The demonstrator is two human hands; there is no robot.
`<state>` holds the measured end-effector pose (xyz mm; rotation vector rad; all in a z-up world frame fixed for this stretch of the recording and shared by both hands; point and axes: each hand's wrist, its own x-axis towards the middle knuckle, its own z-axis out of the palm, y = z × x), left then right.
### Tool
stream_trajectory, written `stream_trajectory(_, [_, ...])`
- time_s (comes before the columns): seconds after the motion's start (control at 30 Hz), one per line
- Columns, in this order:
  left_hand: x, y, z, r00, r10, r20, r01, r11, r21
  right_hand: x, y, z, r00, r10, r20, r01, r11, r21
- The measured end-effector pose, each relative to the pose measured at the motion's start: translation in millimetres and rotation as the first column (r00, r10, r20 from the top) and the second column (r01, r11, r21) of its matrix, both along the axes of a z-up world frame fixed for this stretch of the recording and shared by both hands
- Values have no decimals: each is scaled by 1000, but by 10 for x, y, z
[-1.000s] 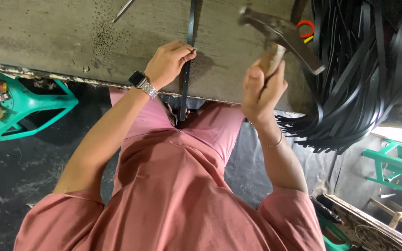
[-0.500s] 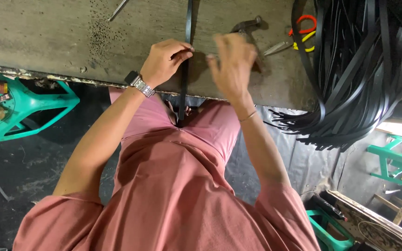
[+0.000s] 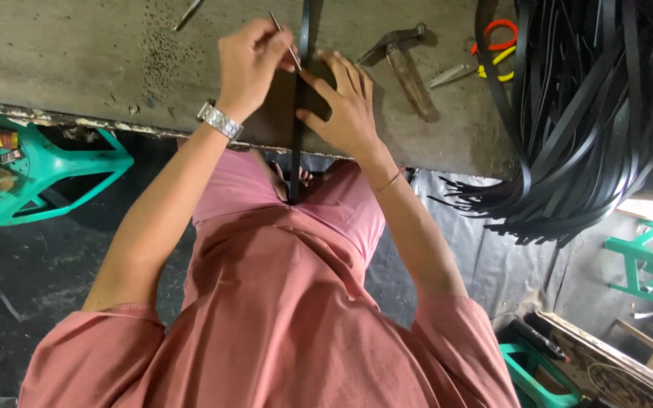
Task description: The person is using a hammer and a punch tool to create holes in a black leather strap on a workbench.
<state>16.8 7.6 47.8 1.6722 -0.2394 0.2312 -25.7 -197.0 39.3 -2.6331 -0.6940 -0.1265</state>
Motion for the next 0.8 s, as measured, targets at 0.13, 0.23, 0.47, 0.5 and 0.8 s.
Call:
stream_trajectory(0.13, [-68, -1, -266, 990, -74, 123, 47, 977, 208, -52, -55, -53, 995, 3, -95, -5, 1000, -14])
stream_trajectory(0.23, [-113, -28, -217, 985, -78, 156, 42, 975, 219, -47, -54, -6, 992, 10, -128, -12, 1000, -15])
stream_trajectory(0.47, [-98, -55, -79, 974, -126, 190, 87, 976, 202, -23, -34, 52, 984, 4, -178, -5, 1000, -5])
stream_trajectory(0.5, [-90, -61, -89, 973, -130, 188, 91, 975, 202, -21, -39, 43, 984, 0, -180, -1, 1000, -4])
stream_trajectory(0.8, [-60, -90, -165, 974, -109, 200, 61, 970, 234, -16, -37, 24, 988, 1, -156, -5, 1000, -27])
